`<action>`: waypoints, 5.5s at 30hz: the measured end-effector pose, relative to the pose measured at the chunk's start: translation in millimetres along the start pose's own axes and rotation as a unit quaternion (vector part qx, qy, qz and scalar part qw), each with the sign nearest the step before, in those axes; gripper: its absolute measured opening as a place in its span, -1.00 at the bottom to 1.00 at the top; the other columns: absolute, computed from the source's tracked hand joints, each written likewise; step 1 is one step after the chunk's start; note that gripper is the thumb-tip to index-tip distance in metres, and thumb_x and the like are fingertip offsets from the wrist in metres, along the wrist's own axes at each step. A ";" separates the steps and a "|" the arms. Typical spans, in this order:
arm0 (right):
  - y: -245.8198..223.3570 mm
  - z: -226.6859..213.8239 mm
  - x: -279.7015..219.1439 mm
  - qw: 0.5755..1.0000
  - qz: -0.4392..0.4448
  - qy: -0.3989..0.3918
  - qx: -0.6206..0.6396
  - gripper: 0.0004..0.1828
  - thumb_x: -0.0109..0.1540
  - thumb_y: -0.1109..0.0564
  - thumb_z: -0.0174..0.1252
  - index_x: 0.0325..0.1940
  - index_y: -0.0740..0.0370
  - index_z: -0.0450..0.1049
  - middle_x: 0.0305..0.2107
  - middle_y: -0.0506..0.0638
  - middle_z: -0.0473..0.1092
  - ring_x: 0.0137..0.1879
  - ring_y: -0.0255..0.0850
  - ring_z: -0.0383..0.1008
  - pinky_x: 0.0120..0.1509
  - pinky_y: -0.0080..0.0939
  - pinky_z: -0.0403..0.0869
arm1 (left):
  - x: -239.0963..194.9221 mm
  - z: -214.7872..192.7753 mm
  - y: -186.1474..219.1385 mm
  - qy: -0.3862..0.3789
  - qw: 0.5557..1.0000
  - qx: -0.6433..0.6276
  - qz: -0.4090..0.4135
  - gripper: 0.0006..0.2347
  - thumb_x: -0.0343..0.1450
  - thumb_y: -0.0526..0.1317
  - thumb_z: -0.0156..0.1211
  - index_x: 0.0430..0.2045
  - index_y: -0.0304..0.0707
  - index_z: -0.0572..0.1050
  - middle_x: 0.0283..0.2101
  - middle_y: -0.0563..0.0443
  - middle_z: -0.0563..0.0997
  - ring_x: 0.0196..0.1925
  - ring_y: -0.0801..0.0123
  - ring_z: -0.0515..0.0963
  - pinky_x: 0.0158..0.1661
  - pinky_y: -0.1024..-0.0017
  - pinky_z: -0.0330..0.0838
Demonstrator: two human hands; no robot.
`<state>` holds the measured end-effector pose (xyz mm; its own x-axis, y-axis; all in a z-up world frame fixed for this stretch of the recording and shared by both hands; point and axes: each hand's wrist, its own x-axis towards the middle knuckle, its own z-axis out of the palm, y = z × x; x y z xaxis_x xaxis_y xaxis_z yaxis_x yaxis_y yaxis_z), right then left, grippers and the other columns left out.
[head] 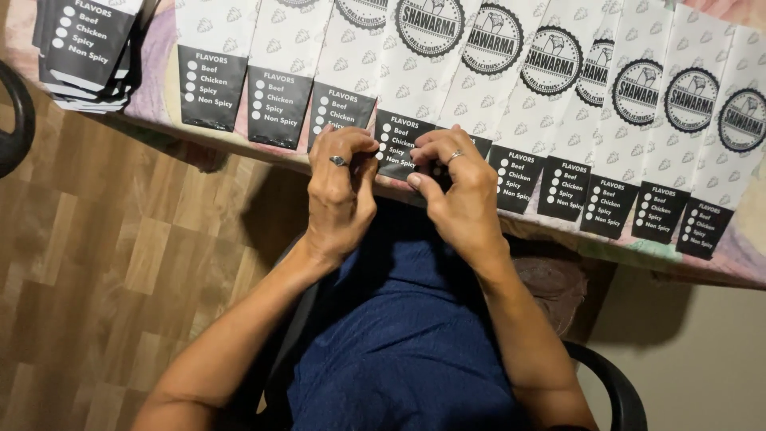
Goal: Manually assembling paper bags by laying them out, applying glue to the bottom edge, and folding them to seal.
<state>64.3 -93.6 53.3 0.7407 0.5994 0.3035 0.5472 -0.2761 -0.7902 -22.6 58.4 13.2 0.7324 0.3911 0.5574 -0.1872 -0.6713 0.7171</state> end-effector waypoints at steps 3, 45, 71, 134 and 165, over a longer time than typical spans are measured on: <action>-3.4 0.8 1.5 1.000 -0.007 0.007 -0.007 -0.72 0.08 0.40 0.44 -0.25 0.27 0.48 -0.18 0.08 0.48 0.01 0.12 0.58 0.52 0.18 0.24 | -0.9 2.4 0.7 0.006 1.000 0.026 0.012 -0.86 0.47 -0.49 0.20 -0.15 -0.40 0.45 -0.22 -0.07 0.57 0.03 0.05 0.62 0.33 0.13 0.17; -19.8 66.1 5.3 0.977 -0.184 0.048 -0.099 -0.90 0.28 0.29 0.31 -0.24 0.42 0.56 0.00 0.19 0.51 0.12 0.16 0.55 0.29 0.07 0.53 | 16.8 -80.6 -57.8 -0.103 0.989 -0.051 0.091 -0.94 0.49 -0.39 0.22 -0.28 -0.35 0.64 0.05 -0.25 0.59 0.04 -0.01 0.65 0.22 0.08 0.45; -29.0 48.3 31.6 0.999 -0.030 -0.023 -0.004 -0.78 0.14 0.41 0.39 -0.21 0.24 0.58 -0.19 0.03 0.52 0.00 0.05 0.61 0.18 -0.05 0.51 | 22.6 -64.4 -43.9 -0.045 0.999 -0.023 0.006 -0.83 0.39 -0.45 0.34 -0.26 -0.38 0.45 -0.26 -0.07 0.50 -0.01 -0.05 0.60 0.02 0.21 0.50; -44.6 121.8 35.3 0.982 -0.183 0.033 -0.037 -0.90 0.28 0.32 0.30 -0.24 0.48 0.55 -0.06 0.23 0.52 0.08 0.18 0.58 0.43 0.18 0.40 | 34.8 -139.6 -85.0 -0.111 0.987 -0.076 0.091 -0.96 0.48 -0.46 0.27 -0.29 -0.52 0.62 0.18 -0.40 0.44 0.02 -0.10 0.70 0.10 0.08 0.56; -45.9 106.0 65.6 0.997 -0.036 -0.065 0.021 -0.69 0.07 0.40 0.44 -0.19 0.20 0.55 -0.17 0.00 0.50 -0.03 0.03 0.60 0.07 -0.04 0.53 | 28.3 -102.7 -58.6 0.024 0.997 0.067 0.002 -0.70 0.44 -0.22 0.41 -0.16 -0.45 0.42 -0.14 -0.17 0.44 0.10 -0.05 0.51 0.13 0.19 0.40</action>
<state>46.4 38.1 53.0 0.6414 0.7101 0.2904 0.5788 -0.1994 -0.7907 -58.1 173.5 29.9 0.6991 0.4153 0.5820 -0.0986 -0.7502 0.6538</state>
